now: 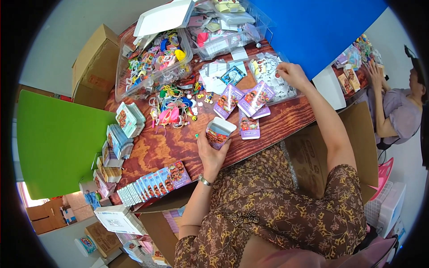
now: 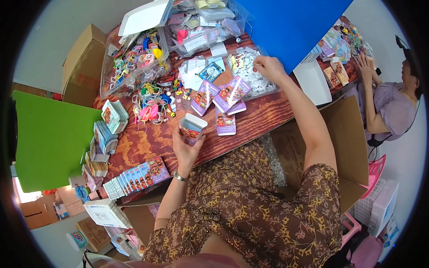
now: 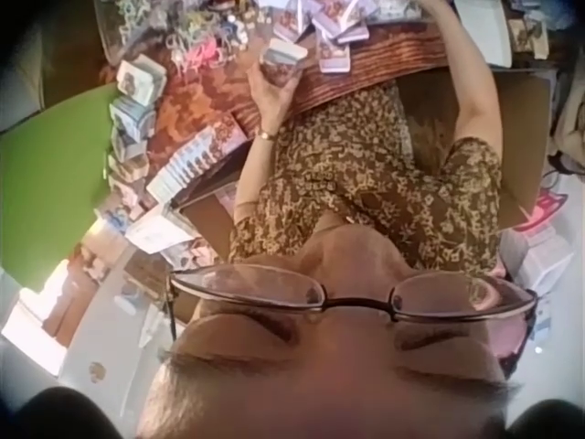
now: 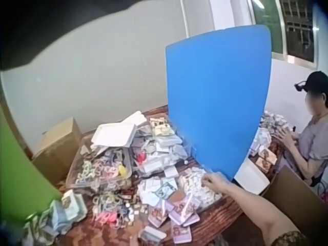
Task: Sorting small toy charms and packaging them into small plastic bags and containers.
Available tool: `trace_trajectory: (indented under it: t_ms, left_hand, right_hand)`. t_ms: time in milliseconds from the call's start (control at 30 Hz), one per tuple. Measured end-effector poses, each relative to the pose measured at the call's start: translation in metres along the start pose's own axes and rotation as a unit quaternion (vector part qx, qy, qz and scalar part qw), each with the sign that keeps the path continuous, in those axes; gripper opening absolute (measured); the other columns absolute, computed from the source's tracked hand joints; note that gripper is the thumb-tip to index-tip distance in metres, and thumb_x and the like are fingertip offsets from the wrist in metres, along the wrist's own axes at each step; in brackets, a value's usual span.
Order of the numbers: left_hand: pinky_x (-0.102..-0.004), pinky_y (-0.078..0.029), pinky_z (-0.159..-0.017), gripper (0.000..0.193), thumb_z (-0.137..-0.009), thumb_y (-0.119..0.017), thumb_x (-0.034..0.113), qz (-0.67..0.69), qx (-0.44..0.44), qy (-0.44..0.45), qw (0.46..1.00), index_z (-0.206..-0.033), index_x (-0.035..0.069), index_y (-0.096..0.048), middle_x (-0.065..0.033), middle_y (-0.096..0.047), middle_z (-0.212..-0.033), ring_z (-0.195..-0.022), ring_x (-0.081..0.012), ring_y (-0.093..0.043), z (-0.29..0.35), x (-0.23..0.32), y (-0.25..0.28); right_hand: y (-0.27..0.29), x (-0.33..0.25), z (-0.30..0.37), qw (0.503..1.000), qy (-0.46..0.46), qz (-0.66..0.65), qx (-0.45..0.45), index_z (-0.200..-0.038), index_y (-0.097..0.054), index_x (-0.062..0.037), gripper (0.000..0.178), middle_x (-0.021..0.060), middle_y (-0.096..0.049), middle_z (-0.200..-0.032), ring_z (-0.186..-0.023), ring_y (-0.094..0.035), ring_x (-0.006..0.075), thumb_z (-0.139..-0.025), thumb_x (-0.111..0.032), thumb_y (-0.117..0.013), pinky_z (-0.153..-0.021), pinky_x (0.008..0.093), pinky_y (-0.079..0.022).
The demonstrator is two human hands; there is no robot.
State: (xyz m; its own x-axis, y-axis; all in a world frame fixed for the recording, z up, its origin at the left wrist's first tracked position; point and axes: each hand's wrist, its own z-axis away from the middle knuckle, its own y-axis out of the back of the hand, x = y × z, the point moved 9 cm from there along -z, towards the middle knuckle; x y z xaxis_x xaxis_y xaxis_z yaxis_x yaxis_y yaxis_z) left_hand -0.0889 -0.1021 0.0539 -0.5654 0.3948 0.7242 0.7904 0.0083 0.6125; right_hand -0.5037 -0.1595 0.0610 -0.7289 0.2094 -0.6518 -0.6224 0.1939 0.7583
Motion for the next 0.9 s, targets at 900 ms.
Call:
trace_trajectory:
  t_ms: [900]
  left_hand:
    - [-0.0471, -0.047, -0.096, 0.081, -0.070, -0.089, 0.018, 0.046, -0.005, 0.016, 0.999, -0.137, 0.000, -0.047, -0.0207, -0.058, -0.121, -0.113, -0.0392, -0.056, 0.001, 0.004, -0.006]
  right_hand:
    - [-0.037, 0.005, 0.008, 0.989, 0.022, 0.132, -0.065, -0.096, -0.066, -0.0049, 0.017, 0.0113, -0.073, -0.085, -0.083, -0.070, 0.0301, -0.085, -0.015, -0.073, -0.073, 0.0424, -0.053]
